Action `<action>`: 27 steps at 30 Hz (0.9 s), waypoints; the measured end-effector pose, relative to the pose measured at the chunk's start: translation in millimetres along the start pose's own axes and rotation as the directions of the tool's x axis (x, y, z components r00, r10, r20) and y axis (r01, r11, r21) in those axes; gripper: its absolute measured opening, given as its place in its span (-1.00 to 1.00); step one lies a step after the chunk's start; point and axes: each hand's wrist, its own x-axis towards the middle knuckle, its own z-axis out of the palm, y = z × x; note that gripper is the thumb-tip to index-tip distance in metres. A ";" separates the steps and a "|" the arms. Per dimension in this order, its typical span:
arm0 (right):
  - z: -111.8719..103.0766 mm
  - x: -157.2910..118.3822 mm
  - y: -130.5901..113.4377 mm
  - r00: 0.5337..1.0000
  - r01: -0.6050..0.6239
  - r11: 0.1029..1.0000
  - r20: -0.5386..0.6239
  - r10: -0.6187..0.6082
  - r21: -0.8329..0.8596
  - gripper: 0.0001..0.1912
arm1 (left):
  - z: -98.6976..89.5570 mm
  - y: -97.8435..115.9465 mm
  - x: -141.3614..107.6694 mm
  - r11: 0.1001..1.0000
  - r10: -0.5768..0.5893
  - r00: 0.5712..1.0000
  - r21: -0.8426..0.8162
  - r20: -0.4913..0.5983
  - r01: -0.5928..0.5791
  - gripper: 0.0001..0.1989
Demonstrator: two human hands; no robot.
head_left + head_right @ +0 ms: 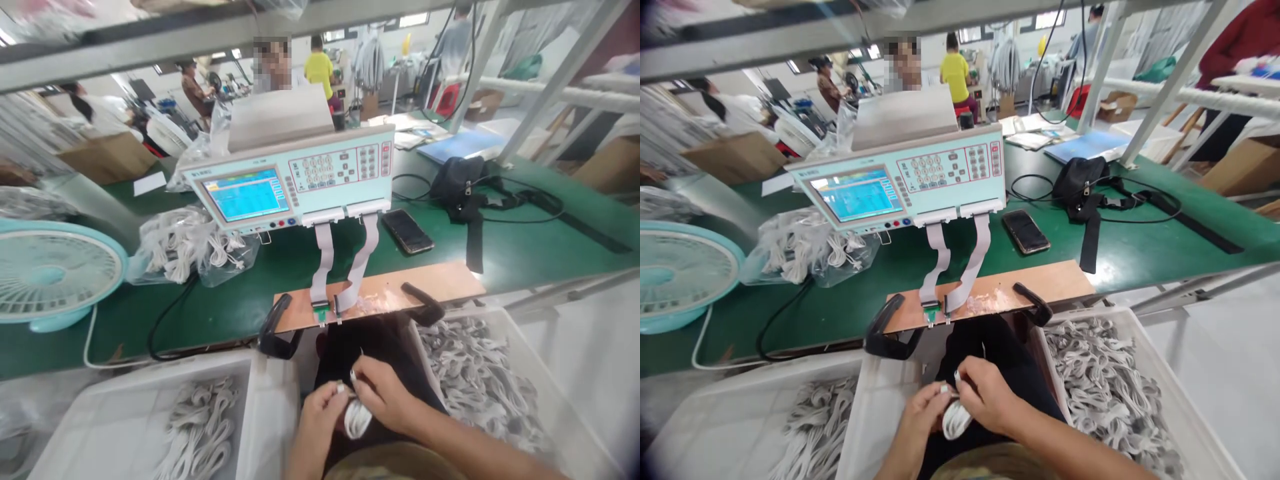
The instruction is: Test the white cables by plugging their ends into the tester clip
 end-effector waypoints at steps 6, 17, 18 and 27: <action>2.0 51.3 -6.7 0.979 -0.118 0.894 -0.101 0.178 0.432 -0.85 | -0.9 33.9 33.1 0.977 0.067 0.984 -0.188 -0.164 -0.097 -0.67; 4.1 65.6 -4.9 0.944 -0.208 0.715 -0.054 0.325 0.667 -0.63 | 7.6 24.3 51.6 0.944 0.158 0.954 -0.244 -0.253 -0.221 -0.69; 4.2 66.2 -5.8 0.942 -0.210 0.706 -0.052 0.331 0.676 -0.62 | 6.8 25.2 52.0 0.947 0.169 0.955 -0.230 -0.245 -0.226 -0.69; 4.1 71.7 -19.1 0.890 -0.272 0.652 -0.073 0.450 0.708 -0.63 | -7.2 45.3 47.9 0.960 0.278 0.954 0.005 -0.113 -0.279 -0.68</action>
